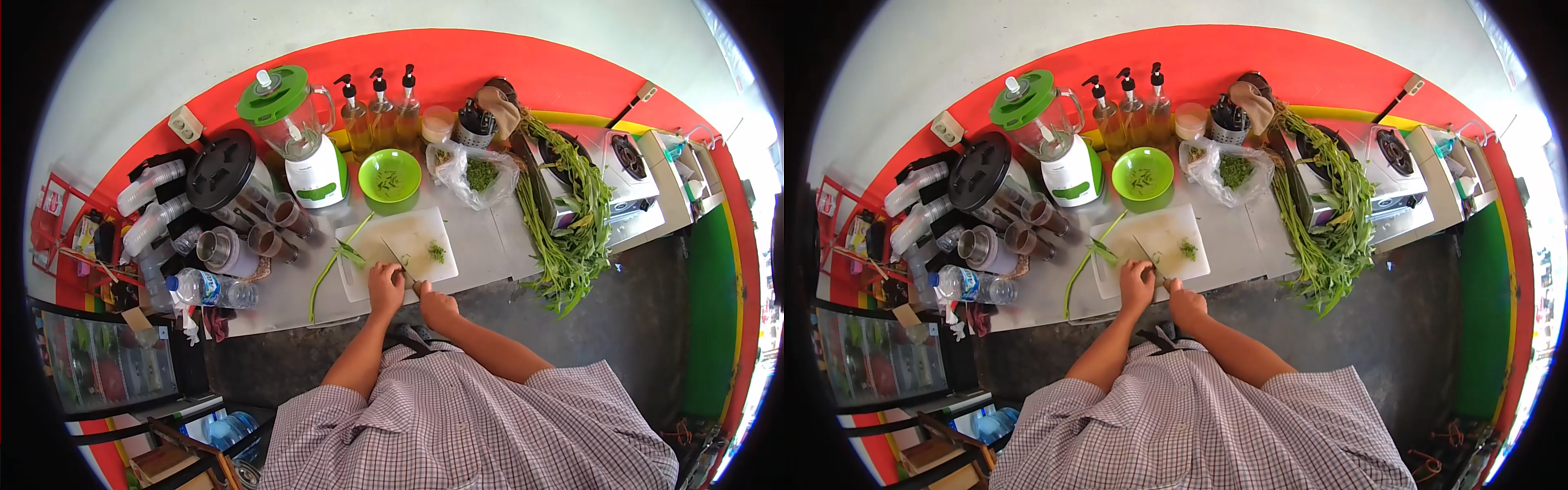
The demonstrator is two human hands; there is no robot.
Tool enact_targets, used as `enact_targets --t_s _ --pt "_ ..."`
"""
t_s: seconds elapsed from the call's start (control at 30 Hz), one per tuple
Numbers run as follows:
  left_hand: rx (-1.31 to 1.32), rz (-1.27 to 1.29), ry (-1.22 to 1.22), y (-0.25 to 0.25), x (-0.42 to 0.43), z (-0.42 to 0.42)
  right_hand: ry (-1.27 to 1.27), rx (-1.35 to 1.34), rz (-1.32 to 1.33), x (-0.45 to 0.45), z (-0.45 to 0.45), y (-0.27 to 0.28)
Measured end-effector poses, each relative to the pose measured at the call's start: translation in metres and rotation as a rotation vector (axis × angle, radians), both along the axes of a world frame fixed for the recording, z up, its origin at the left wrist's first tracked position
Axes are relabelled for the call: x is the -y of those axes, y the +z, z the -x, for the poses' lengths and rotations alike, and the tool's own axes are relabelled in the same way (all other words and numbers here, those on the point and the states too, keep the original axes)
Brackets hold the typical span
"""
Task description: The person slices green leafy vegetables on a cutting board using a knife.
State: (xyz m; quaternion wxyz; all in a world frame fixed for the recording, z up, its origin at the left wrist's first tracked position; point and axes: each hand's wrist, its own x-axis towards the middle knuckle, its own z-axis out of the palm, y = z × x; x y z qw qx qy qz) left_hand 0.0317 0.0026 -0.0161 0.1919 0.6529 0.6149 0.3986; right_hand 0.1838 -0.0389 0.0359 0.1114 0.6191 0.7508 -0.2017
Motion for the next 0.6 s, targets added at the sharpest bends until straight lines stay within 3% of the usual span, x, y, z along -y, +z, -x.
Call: enact_targets --t_s 0.33,0.43,0.6 --pt "0.017 0.021 -0.020 0.007 0.002 0.003 -0.081 0.057 0.075 0.007 0.002 -0.002" --pt "0.014 0.015 -0.021 0.006 0.002 0.002 0.017 0.050 0.050 -0.002 -0.001 0.003" --pt "-0.118 0.024 -0.016 0.010 0.002 0.000 -0.016 -0.016 0.049 0.013 -0.007 0.004"
